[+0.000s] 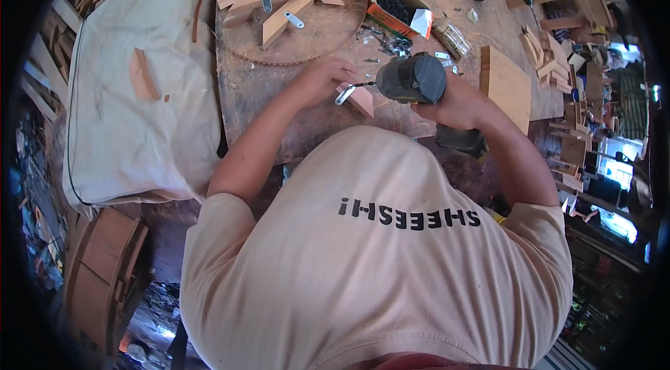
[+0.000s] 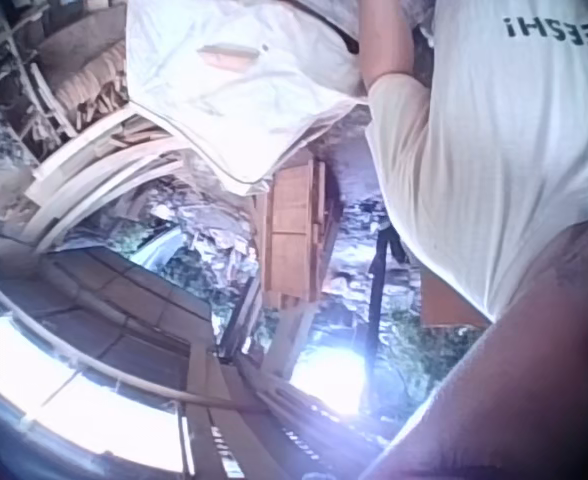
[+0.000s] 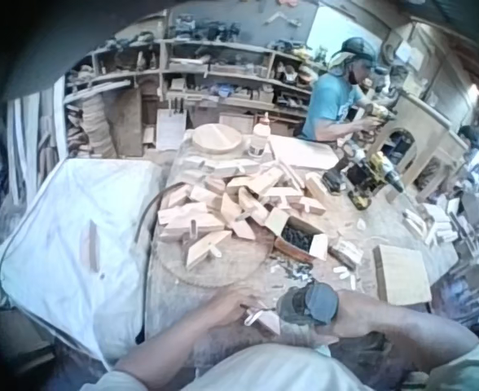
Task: The person attaches metal brackets to wooden blocks by placing the brackets onto the wood, positioning screws, and driving the screws with an electric drill.
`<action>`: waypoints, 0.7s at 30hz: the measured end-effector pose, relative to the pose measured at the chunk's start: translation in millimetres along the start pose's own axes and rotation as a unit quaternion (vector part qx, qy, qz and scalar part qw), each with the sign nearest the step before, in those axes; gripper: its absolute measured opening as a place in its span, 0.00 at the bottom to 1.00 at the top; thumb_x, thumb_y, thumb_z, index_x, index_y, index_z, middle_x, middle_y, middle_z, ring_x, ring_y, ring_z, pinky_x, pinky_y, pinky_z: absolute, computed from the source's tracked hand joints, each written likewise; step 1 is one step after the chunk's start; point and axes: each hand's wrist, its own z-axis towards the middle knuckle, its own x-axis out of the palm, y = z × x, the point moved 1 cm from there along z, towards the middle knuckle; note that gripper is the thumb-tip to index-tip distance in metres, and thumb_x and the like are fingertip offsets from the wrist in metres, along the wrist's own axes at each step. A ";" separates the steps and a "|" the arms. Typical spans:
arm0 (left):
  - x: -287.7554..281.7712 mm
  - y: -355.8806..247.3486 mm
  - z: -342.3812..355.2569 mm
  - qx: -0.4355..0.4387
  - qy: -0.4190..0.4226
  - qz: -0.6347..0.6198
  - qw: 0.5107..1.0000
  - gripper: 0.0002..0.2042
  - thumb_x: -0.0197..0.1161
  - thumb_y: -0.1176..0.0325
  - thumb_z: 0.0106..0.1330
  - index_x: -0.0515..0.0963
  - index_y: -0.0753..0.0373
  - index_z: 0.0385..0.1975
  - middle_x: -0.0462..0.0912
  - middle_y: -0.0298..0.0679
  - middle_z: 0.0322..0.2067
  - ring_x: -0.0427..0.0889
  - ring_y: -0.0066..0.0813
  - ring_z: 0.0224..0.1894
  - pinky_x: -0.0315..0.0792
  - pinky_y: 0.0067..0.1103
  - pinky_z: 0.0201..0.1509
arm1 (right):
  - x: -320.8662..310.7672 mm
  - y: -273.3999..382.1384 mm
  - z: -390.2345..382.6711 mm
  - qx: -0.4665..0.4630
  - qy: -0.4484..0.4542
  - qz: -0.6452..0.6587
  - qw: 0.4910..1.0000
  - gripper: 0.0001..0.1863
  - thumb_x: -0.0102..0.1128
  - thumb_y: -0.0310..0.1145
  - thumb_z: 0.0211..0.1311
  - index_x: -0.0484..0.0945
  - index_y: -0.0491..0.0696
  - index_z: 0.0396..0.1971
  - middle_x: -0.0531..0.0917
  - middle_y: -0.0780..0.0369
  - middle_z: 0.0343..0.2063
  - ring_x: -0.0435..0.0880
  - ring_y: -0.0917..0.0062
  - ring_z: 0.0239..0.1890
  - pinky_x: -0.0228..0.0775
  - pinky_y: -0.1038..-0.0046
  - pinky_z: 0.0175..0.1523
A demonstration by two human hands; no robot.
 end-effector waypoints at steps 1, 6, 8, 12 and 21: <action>0.4 1.0 0.6 -0.003 0.004 -0.012 1.000 0.11 0.62 0.77 0.54 0.83 0.57 0.36 0.80 0.37 0.45 0.76 0.35 0.50 0.69 0.27 0.56 | -2.8 2.2 2.1 0.005 0.007 -0.015 1.000 0.21 0.63 0.39 0.48 0.77 0.44 0.42 0.82 0.51 0.35 0.82 0.60 0.39 0.73 0.66 0.45; 3.4 -1.9 -0.1 -0.010 -0.006 -0.036 0.999 0.11 0.64 0.75 0.52 0.83 0.57 0.36 0.81 0.36 0.43 0.77 0.34 0.49 0.70 0.26 0.55 | -8.9 11.1 6.0 0.016 0.031 -0.035 0.999 0.20 0.63 0.40 0.48 0.78 0.44 0.41 0.82 0.50 0.34 0.82 0.59 0.40 0.73 0.65 0.46; 6.8 -0.3 -1.8 -0.063 -0.001 -0.079 0.995 0.10 0.64 0.75 0.52 0.83 0.57 0.35 0.82 0.36 0.42 0.77 0.33 0.49 0.70 0.25 0.55 | -10.2 13.8 7.9 0.008 0.034 -0.040 0.999 0.20 0.62 0.40 0.48 0.78 0.44 0.40 0.82 0.50 0.34 0.81 0.58 0.40 0.73 0.65 0.46; 6.5 2.2 -0.8 -0.024 -0.005 -0.048 0.999 0.11 0.64 0.77 0.51 0.83 0.58 0.35 0.82 0.36 0.42 0.78 0.33 0.48 0.70 0.25 0.55 | -10.5 14.2 11.8 0.026 0.048 -0.055 0.997 0.20 0.61 0.40 0.49 0.78 0.44 0.40 0.82 0.49 0.34 0.81 0.57 0.40 0.73 0.64 0.46; 3.4 -1.3 -0.6 0.002 -0.014 -0.058 0.998 0.17 0.61 0.86 0.45 0.83 0.61 0.35 0.83 0.39 0.40 0.80 0.34 0.46 0.73 0.24 0.52 | -10.3 16.9 14.7 0.024 0.046 -0.060 0.997 0.20 0.61 0.40 0.48 0.78 0.44 0.40 0.82 0.48 0.35 0.80 0.55 0.41 0.72 0.63 0.46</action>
